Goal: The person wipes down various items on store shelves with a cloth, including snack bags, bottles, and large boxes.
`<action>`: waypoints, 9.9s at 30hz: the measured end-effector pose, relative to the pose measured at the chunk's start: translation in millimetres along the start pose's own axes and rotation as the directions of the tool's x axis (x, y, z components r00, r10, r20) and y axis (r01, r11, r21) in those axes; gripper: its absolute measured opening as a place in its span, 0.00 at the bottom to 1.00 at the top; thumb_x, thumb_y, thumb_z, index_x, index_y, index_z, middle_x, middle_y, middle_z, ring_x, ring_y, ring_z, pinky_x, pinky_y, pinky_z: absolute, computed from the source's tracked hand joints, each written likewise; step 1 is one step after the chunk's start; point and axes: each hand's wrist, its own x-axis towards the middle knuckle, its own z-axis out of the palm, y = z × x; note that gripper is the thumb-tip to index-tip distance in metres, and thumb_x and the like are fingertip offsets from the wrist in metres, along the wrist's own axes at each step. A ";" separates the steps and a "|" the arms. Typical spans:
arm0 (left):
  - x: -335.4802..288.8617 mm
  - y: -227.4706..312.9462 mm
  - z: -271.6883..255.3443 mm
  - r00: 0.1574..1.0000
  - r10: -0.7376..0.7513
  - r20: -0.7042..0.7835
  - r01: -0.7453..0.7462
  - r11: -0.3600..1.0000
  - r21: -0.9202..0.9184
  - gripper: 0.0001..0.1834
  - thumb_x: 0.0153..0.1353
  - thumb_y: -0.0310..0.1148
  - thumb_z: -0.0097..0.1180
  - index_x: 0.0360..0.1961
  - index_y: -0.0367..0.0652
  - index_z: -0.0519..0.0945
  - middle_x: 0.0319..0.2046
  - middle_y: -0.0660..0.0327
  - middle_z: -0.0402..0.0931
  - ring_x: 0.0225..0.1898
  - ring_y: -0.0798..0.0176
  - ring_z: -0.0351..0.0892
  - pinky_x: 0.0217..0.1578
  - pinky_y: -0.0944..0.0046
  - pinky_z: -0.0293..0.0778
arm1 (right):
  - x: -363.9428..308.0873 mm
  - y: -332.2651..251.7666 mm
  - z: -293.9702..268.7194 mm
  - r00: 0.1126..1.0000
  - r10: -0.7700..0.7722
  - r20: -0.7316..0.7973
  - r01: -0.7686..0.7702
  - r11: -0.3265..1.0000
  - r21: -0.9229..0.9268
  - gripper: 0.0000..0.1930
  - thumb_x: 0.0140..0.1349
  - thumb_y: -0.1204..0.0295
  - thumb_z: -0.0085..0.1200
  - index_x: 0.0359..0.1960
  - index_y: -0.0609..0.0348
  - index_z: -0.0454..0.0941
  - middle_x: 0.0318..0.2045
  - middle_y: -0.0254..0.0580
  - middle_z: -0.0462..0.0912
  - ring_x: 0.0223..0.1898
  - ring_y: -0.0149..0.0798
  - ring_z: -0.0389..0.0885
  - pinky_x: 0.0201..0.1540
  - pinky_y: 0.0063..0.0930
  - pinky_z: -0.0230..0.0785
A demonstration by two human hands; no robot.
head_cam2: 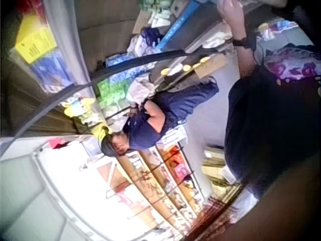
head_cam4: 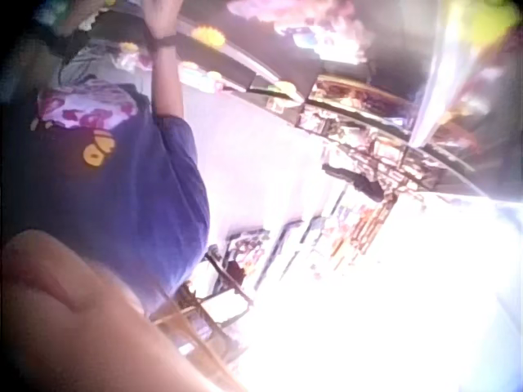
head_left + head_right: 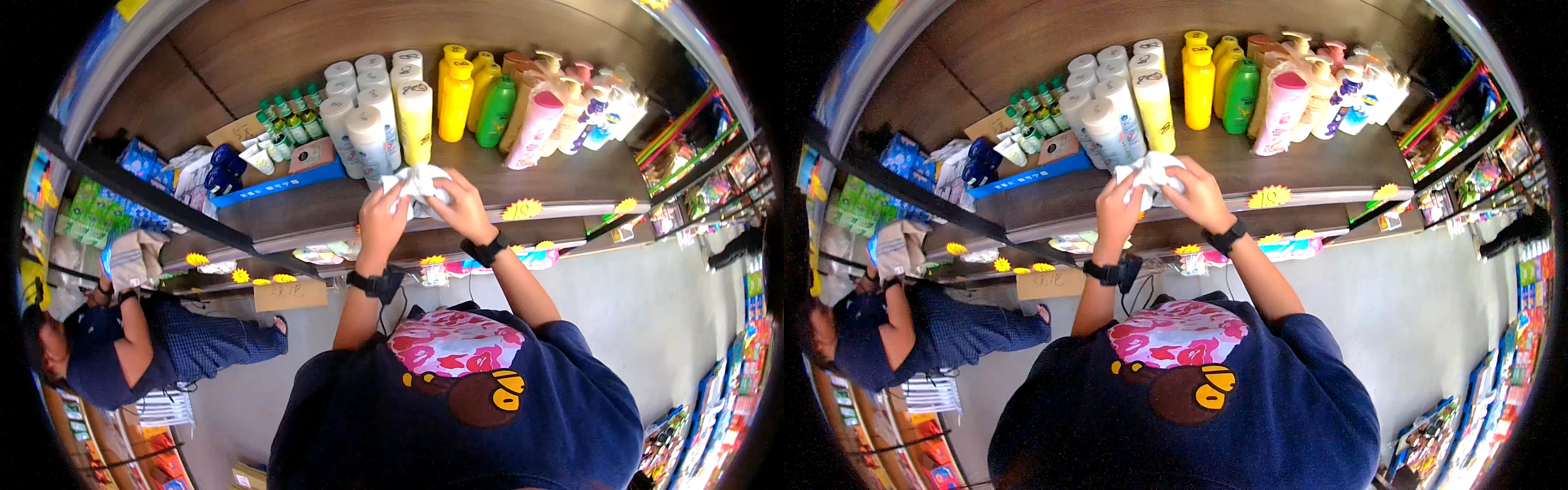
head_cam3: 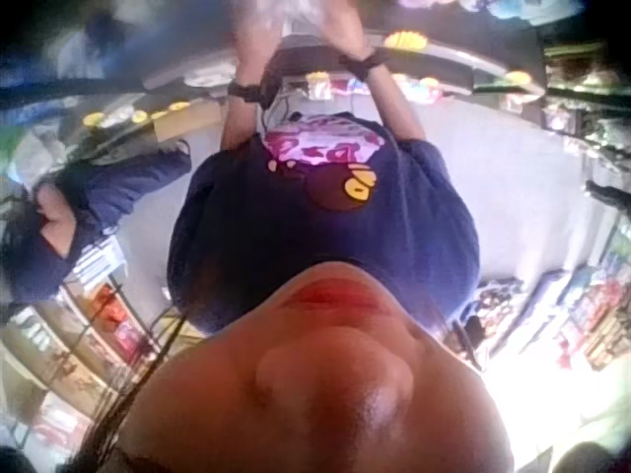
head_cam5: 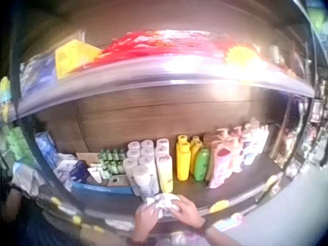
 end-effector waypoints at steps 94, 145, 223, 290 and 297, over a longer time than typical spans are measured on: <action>166.9 988.6 1514.0 0.769 0.615 0.174 -0.494 0.745 -0.448 0.45 0.51 0.36 0.65 0.65 0.29 0.56 0.35 0.42 0.69 0.34 0.43 0.73 0.37 0.53 0.72 | -282.9 673.2 -1617.7 0.852 -0.093 -0.515 -0.173 0.879 -0.445 0.31 0.55 0.84 0.54 0.62 0.63 0.61 0.66 0.56 0.56 0.66 0.43 0.60 0.61 0.31 0.56; 61.0 897.6 1471.1 0.716 0.206 0.666 0.019 0.949 -0.313 0.15 0.60 0.32 0.51 0.48 0.49 0.79 0.32 0.56 0.75 0.32 0.50 0.78 0.31 0.53 0.75 | -246.4 757.2 -1611.3 0.443 0.106 -0.890 -0.422 0.901 -0.102 0.18 0.57 0.74 0.61 0.48 0.63 0.70 0.31 0.31 0.77 0.31 0.23 0.73 0.33 0.18 0.67; 176.9 922.0 1390.0 0.965 -0.150 -0.216 0.219 0.913 0.345 0.13 0.53 0.24 0.49 0.41 0.34 0.68 0.31 0.44 0.74 0.33 0.40 0.77 0.33 0.47 0.74 | -185.6 698.9 -1429.4 0.937 -0.084 0.340 0.145 0.977 -0.158 0.29 0.58 0.72 0.49 0.61 0.65 0.58 0.53 0.59 0.73 0.46 0.56 0.78 0.45 0.42 0.73; 139.2 851.6 1375.5 0.940 -0.283 0.189 0.308 0.944 -0.115 0.15 0.60 0.35 0.44 0.46 0.39 0.70 0.24 0.42 0.77 0.27 0.36 0.77 0.29 0.41 0.69 | -265.1 675.9 -1407.5 0.936 0.331 0.122 -0.311 0.938 -0.155 0.28 0.59 0.72 0.51 0.63 0.59 0.62 0.38 0.61 0.79 0.35 0.60 0.79 0.37 0.46 0.72; 126.9 848.4 1380.3 0.927 -0.329 0.180 0.354 0.927 -0.126 0.21 0.61 0.34 0.42 0.54 0.39 0.67 0.29 0.39 0.77 0.31 0.34 0.77 0.31 0.42 0.70 | -307.1 678.4 -1411.2 0.877 0.409 0.253 -0.347 0.902 -0.256 0.23 0.62 0.63 0.51 0.56 0.60 0.68 0.32 0.58 0.80 0.32 0.57 0.80 0.36 0.46 0.72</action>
